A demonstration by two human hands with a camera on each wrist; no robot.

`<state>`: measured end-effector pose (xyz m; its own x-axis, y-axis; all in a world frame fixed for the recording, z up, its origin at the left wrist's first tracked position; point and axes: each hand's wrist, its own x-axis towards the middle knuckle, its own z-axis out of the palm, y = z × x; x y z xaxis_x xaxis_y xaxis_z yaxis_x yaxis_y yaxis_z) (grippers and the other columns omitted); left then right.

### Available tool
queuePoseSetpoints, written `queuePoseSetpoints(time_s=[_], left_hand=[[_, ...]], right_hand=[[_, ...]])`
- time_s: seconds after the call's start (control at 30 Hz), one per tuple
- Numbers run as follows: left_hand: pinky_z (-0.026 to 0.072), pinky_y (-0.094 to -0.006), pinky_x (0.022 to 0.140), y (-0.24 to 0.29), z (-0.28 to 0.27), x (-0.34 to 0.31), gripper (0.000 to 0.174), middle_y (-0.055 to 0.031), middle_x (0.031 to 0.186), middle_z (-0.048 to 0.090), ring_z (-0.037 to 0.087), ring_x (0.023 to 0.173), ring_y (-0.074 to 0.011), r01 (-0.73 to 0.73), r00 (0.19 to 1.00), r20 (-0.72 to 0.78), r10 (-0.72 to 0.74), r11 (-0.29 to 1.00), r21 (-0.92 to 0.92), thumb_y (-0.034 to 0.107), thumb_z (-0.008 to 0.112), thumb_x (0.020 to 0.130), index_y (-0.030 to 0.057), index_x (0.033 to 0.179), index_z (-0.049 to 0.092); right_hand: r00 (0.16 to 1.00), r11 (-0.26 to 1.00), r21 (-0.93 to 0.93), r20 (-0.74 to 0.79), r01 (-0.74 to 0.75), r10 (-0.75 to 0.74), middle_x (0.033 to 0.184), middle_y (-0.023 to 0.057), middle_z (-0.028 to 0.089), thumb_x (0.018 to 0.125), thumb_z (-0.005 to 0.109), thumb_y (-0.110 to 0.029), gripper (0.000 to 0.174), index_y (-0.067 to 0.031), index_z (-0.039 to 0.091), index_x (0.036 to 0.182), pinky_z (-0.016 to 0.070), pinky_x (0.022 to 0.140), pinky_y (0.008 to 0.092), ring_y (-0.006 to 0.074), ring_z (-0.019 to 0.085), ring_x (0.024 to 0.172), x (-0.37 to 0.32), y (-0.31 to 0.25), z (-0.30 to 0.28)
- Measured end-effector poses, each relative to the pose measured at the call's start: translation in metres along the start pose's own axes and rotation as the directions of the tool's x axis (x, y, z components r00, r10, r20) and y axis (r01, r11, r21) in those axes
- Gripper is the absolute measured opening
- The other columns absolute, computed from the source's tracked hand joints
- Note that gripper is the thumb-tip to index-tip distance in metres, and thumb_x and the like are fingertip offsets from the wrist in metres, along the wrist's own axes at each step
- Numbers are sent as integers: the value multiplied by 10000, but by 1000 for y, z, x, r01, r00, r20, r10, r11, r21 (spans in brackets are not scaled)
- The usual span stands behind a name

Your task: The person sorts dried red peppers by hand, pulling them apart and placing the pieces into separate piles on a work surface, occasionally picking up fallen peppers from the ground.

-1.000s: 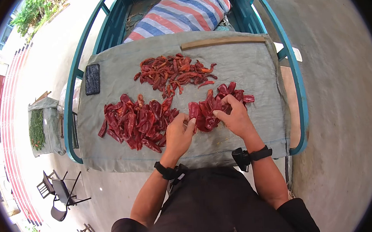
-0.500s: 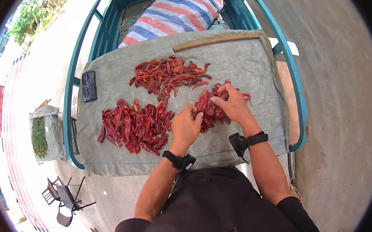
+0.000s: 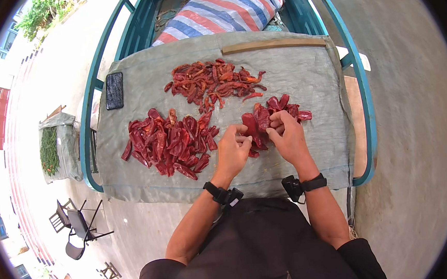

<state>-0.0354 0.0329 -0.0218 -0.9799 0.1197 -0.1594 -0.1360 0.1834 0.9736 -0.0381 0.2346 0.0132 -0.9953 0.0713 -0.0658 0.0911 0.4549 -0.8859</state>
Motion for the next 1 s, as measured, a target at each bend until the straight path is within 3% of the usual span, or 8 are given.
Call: queuePoseSetpoints(time_s=[0.23,0.33,0.47,0.57,0.6,0.7,0.73,1.0], left_hand=[[564,-322,729,12,-11,-10,329,-102,1221,681,731,882,-182,-178,977,-82,198,962,208,-37,719,938,0,1262,681],[541,-344,709,-7,-26,-20,292,-108,1145,669,702,792,-188,-134,944,-221,243,898,418,-52,724,908,14,1190,694],[553,-424,730,-18,-57,-30,294,-128,1104,635,694,788,-267,-78,946,-239,218,871,485,-21,712,904,53,1185,671],[558,-418,713,-8,-73,-24,302,-133,1102,630,689,760,-271,-58,920,-278,275,799,599,-21,711,909,52,1199,666],[566,-437,819,2,-78,-20,335,-139,1172,649,701,918,-303,-18,938,-270,218,807,590,-4,727,895,49,1220,665],[527,-473,970,11,-87,5,375,-143,1257,662,654,1138,-342,-173,859,-135,493,528,831,17,745,872,45,1238,667],[481,-502,1042,12,-88,12,414,-154,1243,690,597,1229,-386,-186,869,-117,480,536,823,11,735,835,39,1246,688],[449,-439,887,-16,-85,50,207,-110,1040,702,603,1076,-321,-223,895,96,436,249,942,74,741,834,54,1037,707]], right_hand=[[994,995,-61,-80,75,-80,1104,140,699,892,772,-20,330,-1,651,1199,589,746,363,227,722,834,-13,-14,3],[998,998,-27,-23,50,-51,1023,127,711,904,765,-27,280,6,662,1162,582,741,358,214,712,819,-20,-12,-1],[998,1000,19,63,5,-6,902,69,712,959,752,-73,202,2,675,1130,557,735,313,134,678,808,-32,-22,-3],[994,1000,6,107,13,-14,878,102,724,941,752,-67,199,3,667,1107,559,711,344,188,691,747,-37,-28,0],[992,1000,9,123,6,-7,875,103,724,945,754,-75,201,3,667,1108,558,709,344,188,691,744,-39,-30,0],[987,1000,14,158,-2,0,868,107,723,952,758,-94,208,1,667,1112,556,704,346,191,691,739,-44,-33,2],[987,1000,12,159,3,-5,867,109,724,952,760,-97,209,1,667,1113,555,704,348,195,692,738,-45,-33,2],[991,1000,-3,134,2,-1,860,117,720,954,762,-100,217,-3,663,1120,558,708,360,214,700,740,-55,-34,-5]])
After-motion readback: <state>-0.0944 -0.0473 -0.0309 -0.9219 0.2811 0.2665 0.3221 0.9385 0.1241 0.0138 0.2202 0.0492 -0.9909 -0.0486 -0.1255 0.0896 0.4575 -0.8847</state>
